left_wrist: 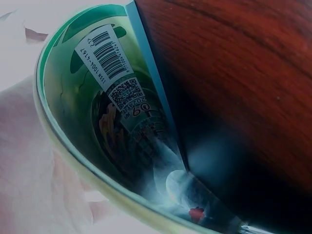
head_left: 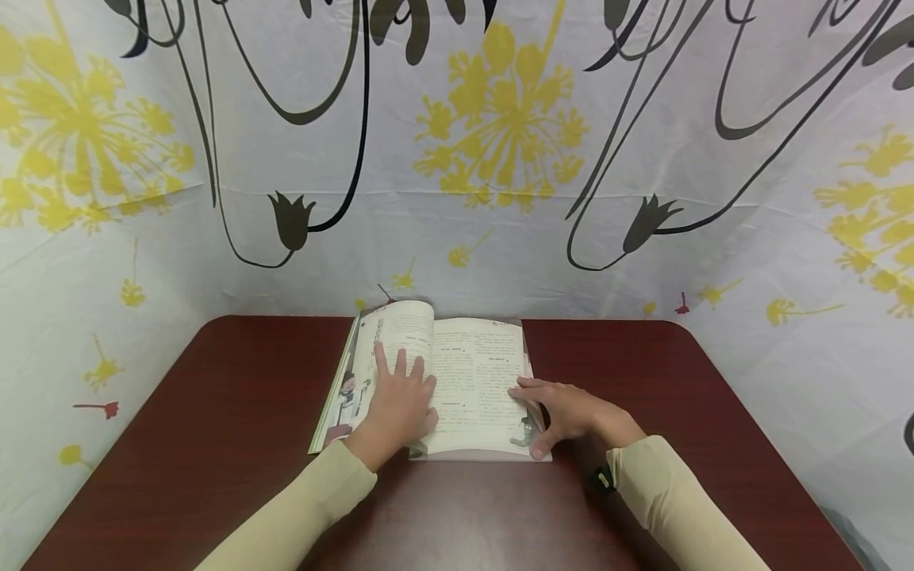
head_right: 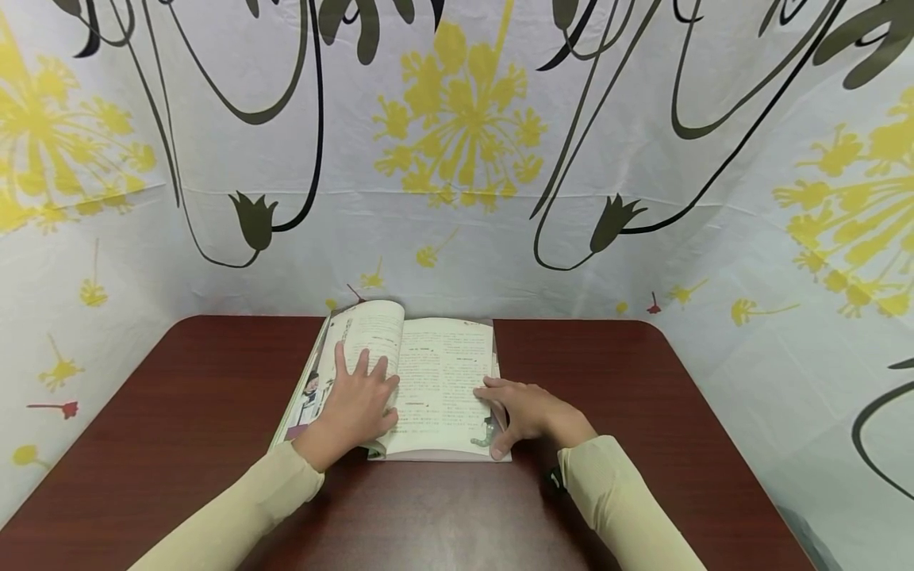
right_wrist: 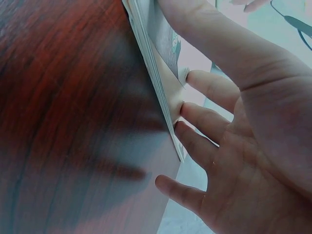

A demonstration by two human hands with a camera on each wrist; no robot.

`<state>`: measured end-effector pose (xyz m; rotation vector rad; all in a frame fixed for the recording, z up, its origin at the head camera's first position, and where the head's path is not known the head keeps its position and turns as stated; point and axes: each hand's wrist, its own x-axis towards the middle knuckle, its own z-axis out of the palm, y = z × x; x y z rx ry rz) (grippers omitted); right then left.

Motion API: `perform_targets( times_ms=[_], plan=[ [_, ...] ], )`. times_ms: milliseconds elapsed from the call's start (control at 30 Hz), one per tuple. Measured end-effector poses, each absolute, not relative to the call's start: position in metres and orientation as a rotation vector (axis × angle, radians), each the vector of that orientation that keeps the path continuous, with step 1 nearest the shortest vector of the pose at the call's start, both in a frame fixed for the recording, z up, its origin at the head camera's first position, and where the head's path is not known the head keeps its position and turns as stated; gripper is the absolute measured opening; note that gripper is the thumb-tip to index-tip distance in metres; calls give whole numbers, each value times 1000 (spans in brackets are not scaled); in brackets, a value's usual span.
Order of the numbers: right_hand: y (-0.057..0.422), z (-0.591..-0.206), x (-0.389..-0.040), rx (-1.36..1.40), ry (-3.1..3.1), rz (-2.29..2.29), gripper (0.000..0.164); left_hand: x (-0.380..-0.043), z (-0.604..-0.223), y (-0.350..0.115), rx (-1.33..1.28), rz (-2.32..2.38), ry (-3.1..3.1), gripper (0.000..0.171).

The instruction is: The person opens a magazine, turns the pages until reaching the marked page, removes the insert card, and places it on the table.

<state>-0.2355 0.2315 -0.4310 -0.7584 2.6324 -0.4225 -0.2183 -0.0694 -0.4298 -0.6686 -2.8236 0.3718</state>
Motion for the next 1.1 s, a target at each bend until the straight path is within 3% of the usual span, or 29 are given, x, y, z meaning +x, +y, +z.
perform_targets(
  times_ms=[1100],
  plan=[
    [230, -430, -233, -807, 2644, -418, 103, -217, -433, -60, -768, 91, -2855, 49]
  ],
)
